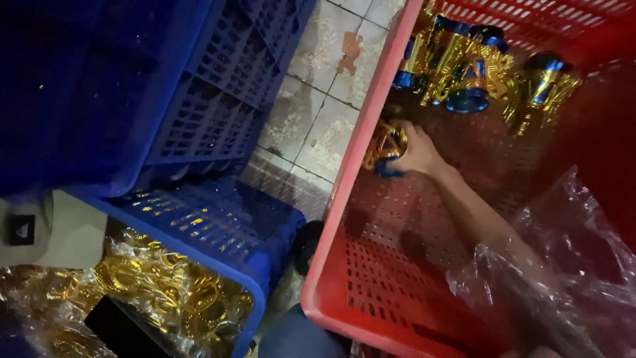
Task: The person is assembling small gold and blue trophies by joining the trophy body to its base, then wrapping each trophy in a plastic bag and placing it into a cardboard box.
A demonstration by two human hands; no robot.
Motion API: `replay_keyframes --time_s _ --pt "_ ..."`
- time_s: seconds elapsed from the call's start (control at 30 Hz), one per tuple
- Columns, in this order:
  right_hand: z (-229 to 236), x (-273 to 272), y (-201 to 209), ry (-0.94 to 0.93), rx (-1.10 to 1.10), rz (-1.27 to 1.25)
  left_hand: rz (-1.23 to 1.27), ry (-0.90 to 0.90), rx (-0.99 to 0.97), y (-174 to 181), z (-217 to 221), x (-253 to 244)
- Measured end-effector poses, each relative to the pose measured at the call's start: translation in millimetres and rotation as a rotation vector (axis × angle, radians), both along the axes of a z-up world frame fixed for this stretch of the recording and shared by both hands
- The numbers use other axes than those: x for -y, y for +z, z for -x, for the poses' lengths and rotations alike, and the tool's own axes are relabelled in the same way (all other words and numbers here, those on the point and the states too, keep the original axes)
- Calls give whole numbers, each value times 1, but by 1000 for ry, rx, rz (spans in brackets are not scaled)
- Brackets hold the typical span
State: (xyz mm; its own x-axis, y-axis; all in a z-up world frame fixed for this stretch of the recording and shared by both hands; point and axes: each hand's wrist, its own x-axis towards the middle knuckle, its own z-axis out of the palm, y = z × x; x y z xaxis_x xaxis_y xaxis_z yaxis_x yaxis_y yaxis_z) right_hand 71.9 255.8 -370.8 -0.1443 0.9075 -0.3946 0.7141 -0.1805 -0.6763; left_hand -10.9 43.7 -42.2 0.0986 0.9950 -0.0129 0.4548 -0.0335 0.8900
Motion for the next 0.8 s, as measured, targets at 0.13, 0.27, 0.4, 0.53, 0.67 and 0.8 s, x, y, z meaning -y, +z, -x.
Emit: replay_keyframes --time_s 0.13,0.27,0.4,0.53,0.67,0.8 --pt "-36 34 -8 196 75 81 3 -2 27 -7 23 -11" --pt "-72 44 81 219 190 79 -36 -8 67 13 35 -13" --pt "-115 67 209 42 291 15 59 96 203 28 51 -24" --pt "-179 125 294 -172 354 -226 262 312 456 13 67 -43" --pt "-211 198 346 -390 211 -319 158 378 669 -9 83 -45" --pt "-226 257 353 -449 -25 -334 -12 349 858 9 79 -35"
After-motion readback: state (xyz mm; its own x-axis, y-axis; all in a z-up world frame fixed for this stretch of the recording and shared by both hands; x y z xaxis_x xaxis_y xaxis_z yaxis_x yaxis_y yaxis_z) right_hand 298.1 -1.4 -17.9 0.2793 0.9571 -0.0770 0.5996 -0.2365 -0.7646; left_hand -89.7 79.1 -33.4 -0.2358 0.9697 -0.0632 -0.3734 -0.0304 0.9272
